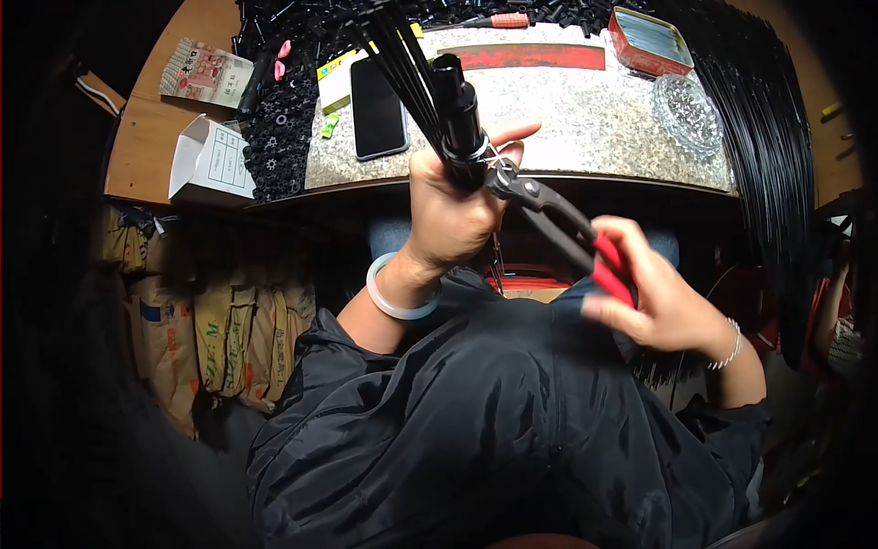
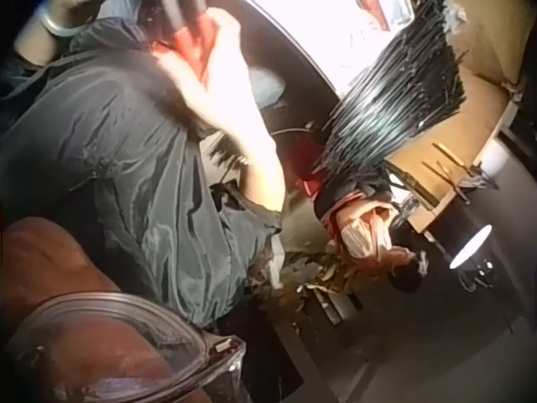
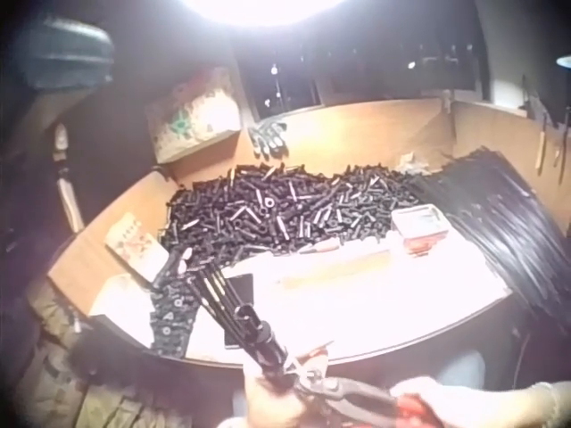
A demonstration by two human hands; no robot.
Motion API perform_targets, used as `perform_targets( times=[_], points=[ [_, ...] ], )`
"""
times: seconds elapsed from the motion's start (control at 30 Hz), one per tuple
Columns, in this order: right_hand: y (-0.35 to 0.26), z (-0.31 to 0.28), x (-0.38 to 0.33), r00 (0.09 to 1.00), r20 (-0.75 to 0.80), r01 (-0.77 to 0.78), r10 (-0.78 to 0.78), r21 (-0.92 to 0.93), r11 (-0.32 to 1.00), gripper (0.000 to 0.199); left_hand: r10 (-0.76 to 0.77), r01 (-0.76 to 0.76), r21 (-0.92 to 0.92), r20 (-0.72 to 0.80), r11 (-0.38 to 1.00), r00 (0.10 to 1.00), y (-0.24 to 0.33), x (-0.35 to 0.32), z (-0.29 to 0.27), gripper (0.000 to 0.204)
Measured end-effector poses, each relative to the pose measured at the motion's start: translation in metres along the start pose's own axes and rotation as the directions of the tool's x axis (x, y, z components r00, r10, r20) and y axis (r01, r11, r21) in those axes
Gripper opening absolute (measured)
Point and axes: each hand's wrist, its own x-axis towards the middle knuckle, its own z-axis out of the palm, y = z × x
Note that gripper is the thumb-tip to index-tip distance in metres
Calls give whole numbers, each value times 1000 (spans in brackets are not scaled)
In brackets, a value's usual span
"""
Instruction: Assembling plastic tube bundles by inserting tubes into connectors and securing them using hand tools.
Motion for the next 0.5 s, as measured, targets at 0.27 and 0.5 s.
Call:
perform_targets(
  times=[0.27,0.5],
  points=[
    [-21,-15,8,818,517,-447,250,301,842,62,-9,10,11,-12,1000,1000,-3,-2,2,27],
    [-10,-10,6,988,157,21,-6,-89,996,53,-45,44,-17,-32,999,998,-1,-7,1,24]
  ],
)
